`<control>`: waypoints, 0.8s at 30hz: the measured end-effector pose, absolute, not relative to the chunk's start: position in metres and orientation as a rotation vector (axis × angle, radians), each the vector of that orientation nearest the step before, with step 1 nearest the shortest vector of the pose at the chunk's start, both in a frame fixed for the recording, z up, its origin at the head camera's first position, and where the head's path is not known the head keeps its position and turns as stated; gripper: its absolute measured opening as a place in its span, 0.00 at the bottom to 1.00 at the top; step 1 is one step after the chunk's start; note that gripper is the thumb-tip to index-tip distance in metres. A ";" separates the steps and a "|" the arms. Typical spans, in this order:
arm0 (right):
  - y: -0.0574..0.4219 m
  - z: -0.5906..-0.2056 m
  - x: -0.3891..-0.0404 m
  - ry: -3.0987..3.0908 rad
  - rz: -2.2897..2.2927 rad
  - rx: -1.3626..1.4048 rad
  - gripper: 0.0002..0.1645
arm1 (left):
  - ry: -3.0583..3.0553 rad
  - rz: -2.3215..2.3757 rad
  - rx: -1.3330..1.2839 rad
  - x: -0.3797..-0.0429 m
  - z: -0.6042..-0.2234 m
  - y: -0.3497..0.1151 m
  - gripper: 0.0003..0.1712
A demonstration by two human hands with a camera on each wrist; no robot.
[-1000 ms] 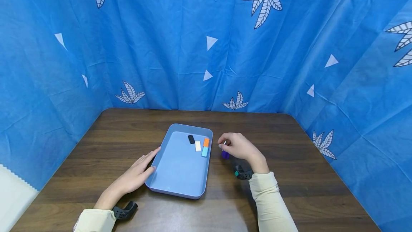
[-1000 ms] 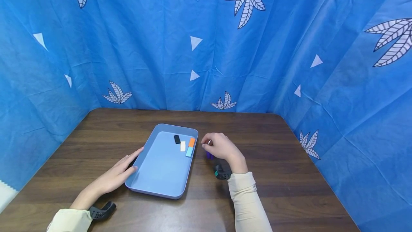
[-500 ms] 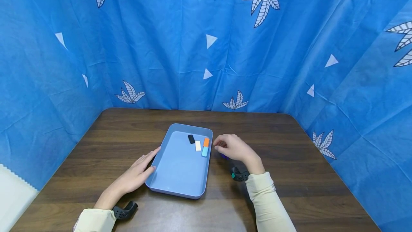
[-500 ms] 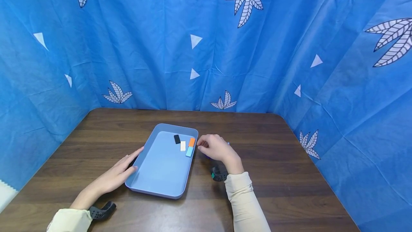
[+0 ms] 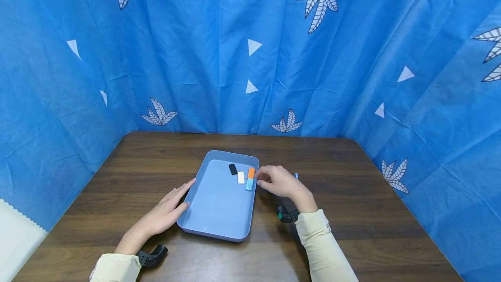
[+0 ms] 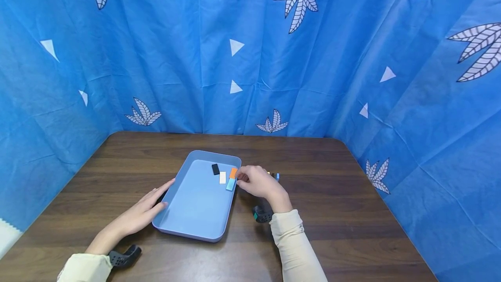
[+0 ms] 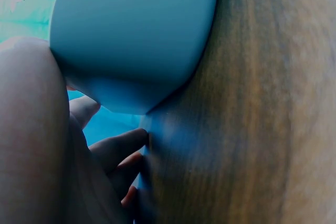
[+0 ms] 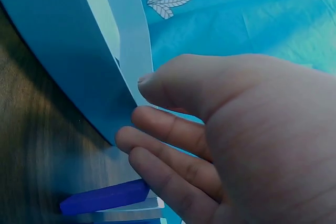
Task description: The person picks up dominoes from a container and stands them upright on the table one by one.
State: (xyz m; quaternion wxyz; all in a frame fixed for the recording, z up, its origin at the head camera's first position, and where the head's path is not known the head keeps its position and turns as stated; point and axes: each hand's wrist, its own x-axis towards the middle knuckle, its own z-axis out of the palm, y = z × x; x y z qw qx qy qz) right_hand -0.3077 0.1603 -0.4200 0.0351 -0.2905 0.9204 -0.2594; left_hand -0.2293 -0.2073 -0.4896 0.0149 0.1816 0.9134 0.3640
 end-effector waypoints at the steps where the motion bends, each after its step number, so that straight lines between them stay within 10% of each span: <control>1: 0.160 -0.420 -0.308 2.829 -0.794 -0.896 0.13 | 2.843 1.134 0.566 -0.229 -0.489 -0.207 0.36; 24: 0.158 -0.421 -0.310 2.832 -0.784 -0.864 0.11 | 2.826 1.139 0.555 -0.232 -0.489 -0.210 0.36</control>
